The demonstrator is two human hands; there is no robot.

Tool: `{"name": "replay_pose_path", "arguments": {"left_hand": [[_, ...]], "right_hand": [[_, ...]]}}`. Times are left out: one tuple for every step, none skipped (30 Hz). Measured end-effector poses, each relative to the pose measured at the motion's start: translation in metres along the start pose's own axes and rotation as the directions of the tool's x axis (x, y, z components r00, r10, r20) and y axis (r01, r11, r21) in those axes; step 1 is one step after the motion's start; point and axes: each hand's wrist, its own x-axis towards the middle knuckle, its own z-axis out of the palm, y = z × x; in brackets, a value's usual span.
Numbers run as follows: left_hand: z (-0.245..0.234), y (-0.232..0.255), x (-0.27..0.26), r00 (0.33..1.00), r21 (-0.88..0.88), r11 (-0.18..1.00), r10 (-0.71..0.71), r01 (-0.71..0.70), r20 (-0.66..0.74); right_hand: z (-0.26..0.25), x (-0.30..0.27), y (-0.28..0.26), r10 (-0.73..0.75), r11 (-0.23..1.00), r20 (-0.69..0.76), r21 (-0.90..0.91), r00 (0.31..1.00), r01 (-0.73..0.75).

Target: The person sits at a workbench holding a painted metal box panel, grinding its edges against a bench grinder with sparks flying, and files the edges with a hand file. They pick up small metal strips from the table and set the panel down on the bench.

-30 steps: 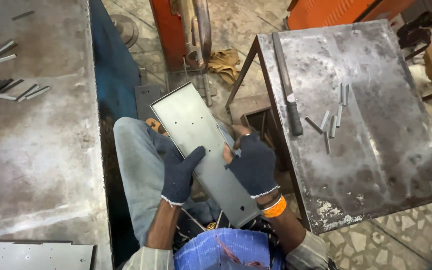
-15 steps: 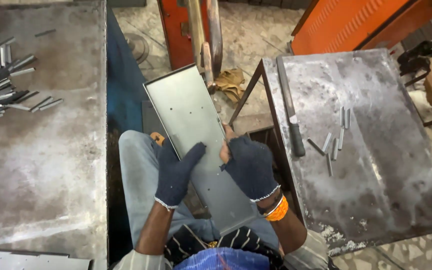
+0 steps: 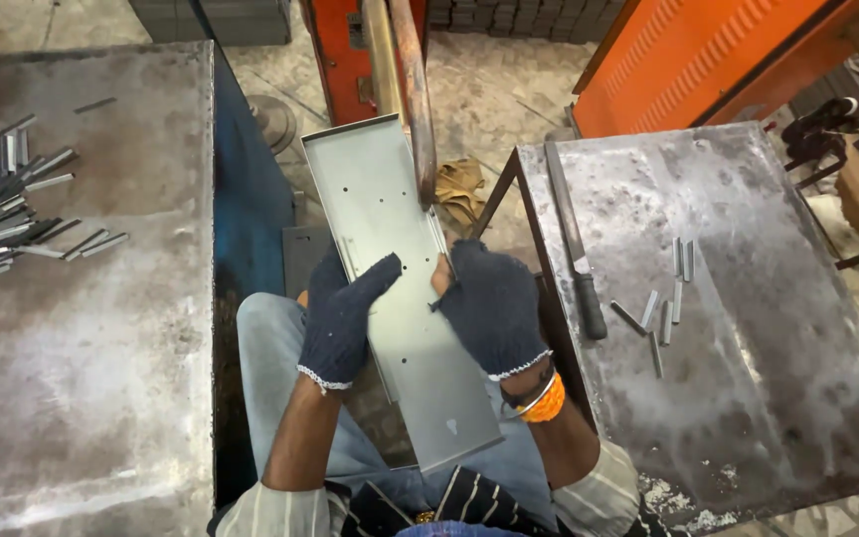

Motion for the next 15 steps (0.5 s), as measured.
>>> {"name": "replay_pose_path", "arguments": {"left_hand": [[0.0011, 0.0012, 0.0015, 1.000, 0.001, 1.000, 0.000, 0.000, 0.001], [0.0013, 0.0026, 0.0025, 1.000, 0.014, 1.000, -0.005, 0.005, -0.003], [0.0016, 0.0040, 0.0034, 1.000, 0.028, 1.000, -0.010, 0.010, -0.006], [0.0014, 0.0034, 0.0043, 1.000, 0.030, 1.000, -0.010, 0.011, -0.007], [0.0012, 0.0028, 0.0052, 1.000, 0.005, 1.000, -0.022, 0.022, -0.001], [0.0007, 0.0020, 0.0061, 0.999, -0.020, 0.999, -0.033, 0.033, 0.005], [0.0003, 0.0014, 0.0081, 0.999, -0.019, 0.999, -0.034, 0.034, 0.004], [-0.0007, 0.0001, 0.0078, 1.000, -0.026, 0.999, -0.027, 0.027, 0.009], [-0.0018, -0.0013, 0.0076, 1.000, -0.033, 0.999, -0.019, 0.020, 0.014], [-0.0019, -0.0012, 0.0069, 1.000, -0.032, 0.999, -0.020, 0.021, 0.013], [-0.0018, -0.0008, 0.0064, 0.999, -0.034, 0.999, -0.031, 0.031, 0.014], [-0.0014, 0.0000, 0.0073, 0.999, -0.037, 0.999, -0.036, 0.036, 0.015], [-0.0011, -0.0004, 0.0089, 0.999, -0.036, 0.999, -0.032, 0.032, 0.014], [-0.0010, -0.0014, 0.0088, 0.998, -0.048, 0.997, -0.055, 0.055, 0.003], [-0.0008, -0.0020, 0.0088, 0.997, -0.061, 0.995, -0.078, 0.077, -0.009]], "right_hand": [[-0.0005, 0.0027, 0.0008, 0.001, 1.000, -0.001, 0.000, 1.000, -0.001], [-0.0004, 0.0050, 0.0009, -0.004, 1.000, 0.008, 0.005, 1.000, 0.004], [-0.0003, 0.0073, 0.0010, -0.008, 1.000, 0.016, 0.009, 1.000, 0.008], [-0.0001, 0.0081, 0.0019, -0.008, 1.000, 0.016, 0.010, 1.000, 0.008], [0.0001, 0.0087, 0.0027, -0.009, 1.000, 0.021, 0.007, 1.000, 0.009], [0.0005, 0.0093, 0.0034, -0.010, 1.000, 0.027, 0.004, 1.000, 0.010], [0.0003, 0.0109, 0.0033, -0.010, 1.000, 0.027, 0.005, 1.000, 0.010], [0.0002, 0.0100, 0.0026, -0.011, 1.000, 0.037, 0.002, 0.999, 0.011], [0.0001, 0.0092, 0.0020, -0.012, 1.000, 0.047, -0.001, 0.999, 0.012], [-0.0014, 0.0092, 0.0003, -0.012, 1.000, 0.047, 0.001, 0.999, 0.012], [-0.0031, 0.0094, -0.0015, -0.003, 1.000, 0.055, -0.001, 0.998, 0.003], [-0.0047, 0.0112, -0.0029, 0.002, 1.000, 0.061, -0.003, 0.998, -0.001], [-0.0056, 0.0119, -0.0030, -0.002, 1.000, 0.059, -0.001, 0.998, 0.002], [-0.0067, 0.0106, -0.0033, -0.008, 1.000, 0.053, 0.003, 0.999, 0.008], [-0.0079, 0.0097, -0.0039, -0.014, 1.000, 0.046, 0.007, 0.999, 0.014]]}}
